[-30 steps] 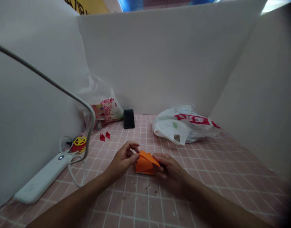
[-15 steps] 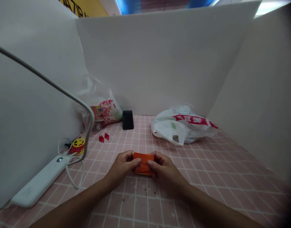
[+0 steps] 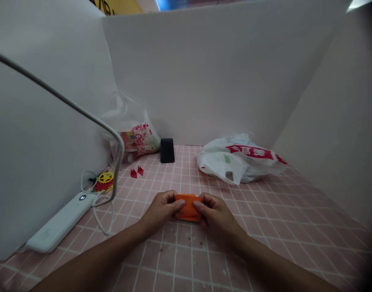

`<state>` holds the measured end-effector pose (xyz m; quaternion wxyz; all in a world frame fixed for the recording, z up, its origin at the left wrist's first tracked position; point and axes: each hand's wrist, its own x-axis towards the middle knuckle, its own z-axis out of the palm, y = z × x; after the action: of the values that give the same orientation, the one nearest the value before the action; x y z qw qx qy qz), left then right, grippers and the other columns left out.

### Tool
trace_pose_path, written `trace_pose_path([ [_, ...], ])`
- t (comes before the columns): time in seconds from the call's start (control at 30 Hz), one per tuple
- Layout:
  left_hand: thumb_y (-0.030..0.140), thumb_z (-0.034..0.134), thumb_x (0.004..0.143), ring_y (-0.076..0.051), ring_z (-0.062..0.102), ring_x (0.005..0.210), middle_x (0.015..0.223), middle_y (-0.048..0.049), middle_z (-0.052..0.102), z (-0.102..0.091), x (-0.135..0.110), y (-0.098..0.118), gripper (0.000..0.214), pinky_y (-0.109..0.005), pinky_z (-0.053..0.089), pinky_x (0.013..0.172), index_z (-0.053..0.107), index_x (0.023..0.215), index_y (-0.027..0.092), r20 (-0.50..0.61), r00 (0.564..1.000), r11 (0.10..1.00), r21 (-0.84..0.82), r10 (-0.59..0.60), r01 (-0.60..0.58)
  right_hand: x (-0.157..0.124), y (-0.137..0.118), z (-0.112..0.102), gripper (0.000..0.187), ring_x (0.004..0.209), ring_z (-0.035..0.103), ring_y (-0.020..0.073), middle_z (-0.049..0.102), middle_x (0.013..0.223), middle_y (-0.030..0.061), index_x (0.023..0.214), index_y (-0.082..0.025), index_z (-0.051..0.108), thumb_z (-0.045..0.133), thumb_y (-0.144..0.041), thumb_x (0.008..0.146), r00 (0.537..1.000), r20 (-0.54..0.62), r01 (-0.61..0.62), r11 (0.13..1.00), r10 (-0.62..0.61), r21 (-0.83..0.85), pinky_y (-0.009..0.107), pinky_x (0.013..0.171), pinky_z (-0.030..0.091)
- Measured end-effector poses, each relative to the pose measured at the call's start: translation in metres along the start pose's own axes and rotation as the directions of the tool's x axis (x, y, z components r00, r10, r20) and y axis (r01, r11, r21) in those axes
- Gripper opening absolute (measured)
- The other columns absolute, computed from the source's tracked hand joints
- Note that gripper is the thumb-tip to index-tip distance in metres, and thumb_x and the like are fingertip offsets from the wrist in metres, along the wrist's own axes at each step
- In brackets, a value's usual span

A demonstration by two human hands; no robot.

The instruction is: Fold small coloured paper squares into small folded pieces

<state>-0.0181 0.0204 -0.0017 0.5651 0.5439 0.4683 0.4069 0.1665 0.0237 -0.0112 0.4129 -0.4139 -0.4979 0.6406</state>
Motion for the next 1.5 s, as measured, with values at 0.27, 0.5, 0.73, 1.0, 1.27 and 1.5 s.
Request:
trace_pose_path([
  [0.27,0.041,0.072,0.071,-0.009,0.043,0.051,0.057,0.0049,0.052,0.003,-0.001,0.000,0.030,-0.022,0.032,0.052,0.053,0.069,0.018,0.046,0.999,0.999,0.040,0.019,-0.021,-0.004,-0.005,0.003,0.032,0.044,0.035,0.0070,0.045,0.054,-0.0060,0.066,-0.020,0.052,0.073,-0.042,0.074,0.998,0.058,0.028,1.000,-0.028,-0.008,0.022,0.041,0.022],
  [0.5,0.042,0.067,0.073,-0.010,0.043,0.047,0.055,0.0047,0.052,0.006,-0.001,0.002,0.029,-0.024,0.033,0.050,0.049,0.067,0.020,0.019,1.000,0.999,0.038,0.003,-0.004,-0.003,-0.007,0.002,0.026,0.049,0.037,0.0092,0.048,0.058,-0.0046,0.073,-0.020,0.054,0.067,-0.042,0.078,0.998,0.057,0.042,0.998,-0.039,-0.042,0.023,0.047,0.026],
  [0.73,0.036,0.070,0.069,-0.012,0.043,0.061,0.064,0.0030,0.050,0.000,0.001,0.006,0.024,-0.025,0.031,0.059,0.057,0.064,0.017,0.030,0.995,0.969,0.225,0.095,-0.099,0.001,-0.014,-0.003,0.024,0.056,0.039,0.0113,0.046,0.060,-0.0027,0.062,-0.019,0.052,0.065,-0.032,0.077,0.990,0.085,0.132,0.945,-0.112,-0.298,0.025,0.052,0.028],
  [1.0,0.041,0.073,0.068,-0.009,0.040,0.053,0.060,0.0049,0.049,0.002,0.001,-0.004,0.032,-0.023,0.028,0.054,0.051,0.067,0.017,0.066,0.996,0.998,-0.034,-0.055,0.057,0.000,-0.010,-0.004,0.025,0.049,0.036,0.0096,0.047,0.056,-0.0047,0.070,-0.019,0.056,0.067,-0.040,0.079,0.992,0.019,0.128,0.975,-0.126,-0.180,0.024,0.047,0.026],
  [1.27,0.042,0.075,0.069,-0.007,0.041,0.051,0.062,0.0044,0.052,0.004,0.001,-0.009,0.034,-0.022,0.028,0.051,0.052,0.069,0.017,0.111,0.992,0.988,-0.139,-0.055,0.070,0.001,-0.004,0.000,0.026,0.058,0.049,0.0107,0.055,0.069,-0.0026,0.078,-0.019,0.056,0.072,-0.040,0.076,0.992,0.120,0.032,0.999,-0.036,0.034,0.024,0.056,0.037],
  [1.5,0.038,0.075,0.074,-0.011,0.055,0.066,0.077,0.0000,0.062,0.004,-0.002,-0.005,0.029,-0.024,0.042,0.065,0.058,0.080,0.015,0.093,0.995,0.987,-0.159,0.019,-0.004,-0.003,-0.010,0.004,0.017,0.058,0.051,0.0113,0.055,0.066,-0.0031,0.072,-0.020,0.052,0.067,-0.026,0.075,0.982,0.183,0.070,0.990,-0.046,-0.125,0.023,0.054,0.037],
])
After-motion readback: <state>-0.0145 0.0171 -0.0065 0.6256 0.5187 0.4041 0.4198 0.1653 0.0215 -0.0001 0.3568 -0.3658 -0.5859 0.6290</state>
